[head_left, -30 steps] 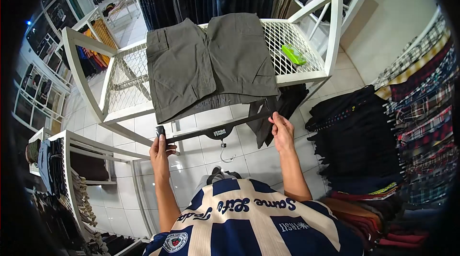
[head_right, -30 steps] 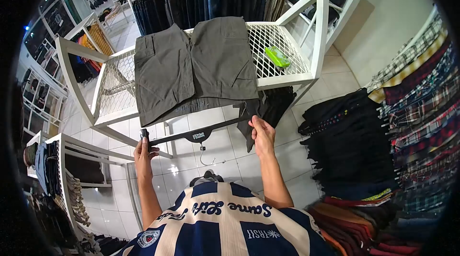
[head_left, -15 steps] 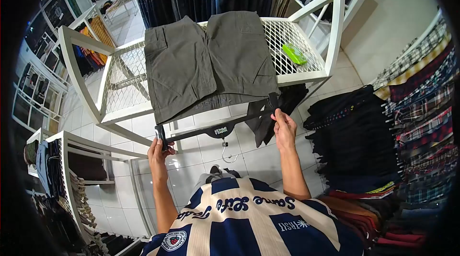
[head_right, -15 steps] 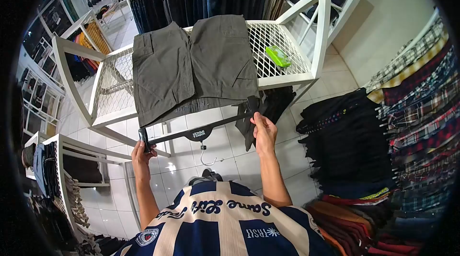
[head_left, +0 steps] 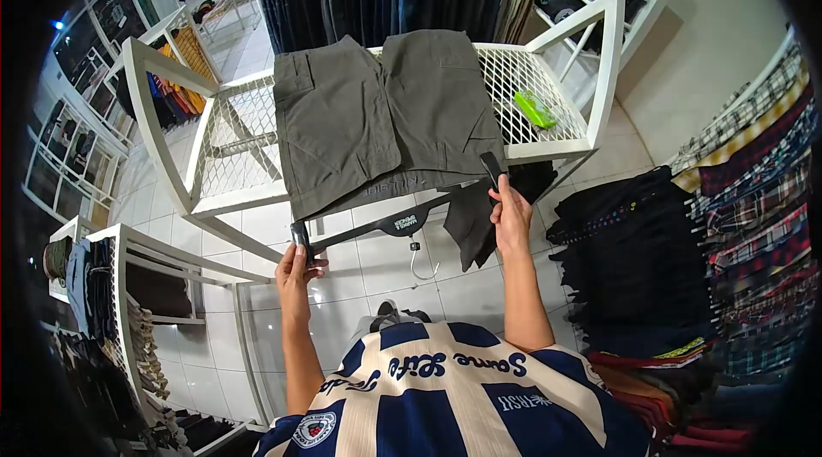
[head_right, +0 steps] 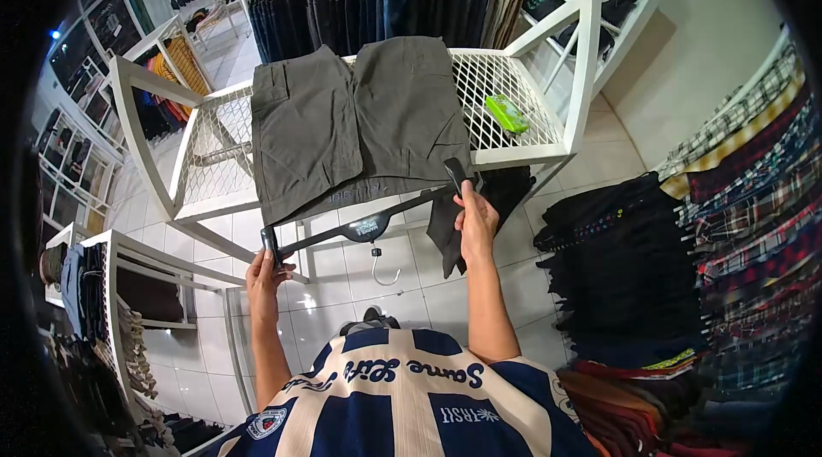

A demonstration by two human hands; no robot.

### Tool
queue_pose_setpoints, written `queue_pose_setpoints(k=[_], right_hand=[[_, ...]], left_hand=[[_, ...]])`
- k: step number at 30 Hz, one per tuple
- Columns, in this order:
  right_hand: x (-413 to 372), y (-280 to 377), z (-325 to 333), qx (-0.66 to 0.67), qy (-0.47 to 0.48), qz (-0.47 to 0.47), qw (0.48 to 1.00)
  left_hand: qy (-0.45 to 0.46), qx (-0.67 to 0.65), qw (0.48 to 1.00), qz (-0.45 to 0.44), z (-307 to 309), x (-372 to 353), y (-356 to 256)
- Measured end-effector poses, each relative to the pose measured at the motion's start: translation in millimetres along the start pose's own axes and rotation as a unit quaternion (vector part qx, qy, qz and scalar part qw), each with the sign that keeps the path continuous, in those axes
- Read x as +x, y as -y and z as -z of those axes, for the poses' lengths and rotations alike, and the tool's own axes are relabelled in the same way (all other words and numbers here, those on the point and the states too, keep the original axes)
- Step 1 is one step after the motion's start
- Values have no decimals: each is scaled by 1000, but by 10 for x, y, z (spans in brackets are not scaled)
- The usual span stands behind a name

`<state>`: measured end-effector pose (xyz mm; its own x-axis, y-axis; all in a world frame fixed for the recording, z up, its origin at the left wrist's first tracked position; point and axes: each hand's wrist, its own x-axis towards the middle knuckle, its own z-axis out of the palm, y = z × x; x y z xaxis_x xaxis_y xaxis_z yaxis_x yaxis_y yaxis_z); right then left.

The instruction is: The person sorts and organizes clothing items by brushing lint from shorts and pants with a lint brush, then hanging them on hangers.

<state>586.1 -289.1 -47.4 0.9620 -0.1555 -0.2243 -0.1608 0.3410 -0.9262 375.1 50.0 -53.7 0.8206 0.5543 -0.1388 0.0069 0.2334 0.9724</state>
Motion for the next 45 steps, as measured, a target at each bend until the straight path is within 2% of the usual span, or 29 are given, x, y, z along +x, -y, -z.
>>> queue_pose_setpoints(k=[2, 4, 6, 8, 9, 11, 12, 14, 17, 20, 23, 24, 26, 28, 34, 38, 42, 45], right_hand=[[-129, 120, -11, -35, 17, -35, 999], [-326, 155, -106, -111, -100, 95, 984], [-519, 39, -92, -175, -40, 264, 948], [-936, 68, -325, -219, 88, 230, 944], [-1135, 41, -440, -222, 182, 206, 936], [-1369, -150, -715, -240, 331, 150, 900], [-1451, -313, -831, -257, 387, 116, 878], [-1585, -567, -1094, -253, 426, 50, 867], [-1723, -776, -1391, -158, 400, -166, 887], [-1840, -808, -1562, -141, 396, -179, 890], [-1850, -919, -1558, -112, 376, -168, 904], [-1837, -959, -1556, -97, 372, -162, 909], [-1914, -880, -1601, -73, 340, -169, 922], [-2078, -918, -1575, -46, 276, -184, 942], [-2381, -1164, -1661, 13, 112, -131, 985], [-2452, -1206, -1780, 21, 40, -104, 994], [-2499, -1235, -1863, 46, 13, -71, 996], [-2479, -1267, -1923, 56, -10, -49, 997]], left_hand=[[-10, 4, 1000, 9, -41, -18, -44], [-33, -6, 999, 2, -69, -45, -70], [-22, -11, 1000, 2, -68, -71, -115], [-18, -9, 1000, 2, -72, -89, -120], [-33, -4, 999, 8, -123, -115, -168], [-26, -2, 1000, 13, -129, -94, -188], [-33, 2, 999, 27, -133, -83, -176], [-61, 18, 997, 37, -144, -56, -162], [-47, 48, 997, 32, -56, 14, -118], [8, 54, 998, 23, 43, 79, -162], [38, 84, 995, 33, 30, 78, -336], [69, 71, 995, 26, 45, 118, -347], [121, 127, 984, 34, 176, 330, -296], [84, 47, 992, 79, 167, 507, -289], [204, 67, 974, 78, 95, 861, -228], [215, 87, 966, 113, 97, 865, -356], [212, 80, 970, 94, 114, 878, -373], [235, 92, 960, 123, 147, 944, -432]])
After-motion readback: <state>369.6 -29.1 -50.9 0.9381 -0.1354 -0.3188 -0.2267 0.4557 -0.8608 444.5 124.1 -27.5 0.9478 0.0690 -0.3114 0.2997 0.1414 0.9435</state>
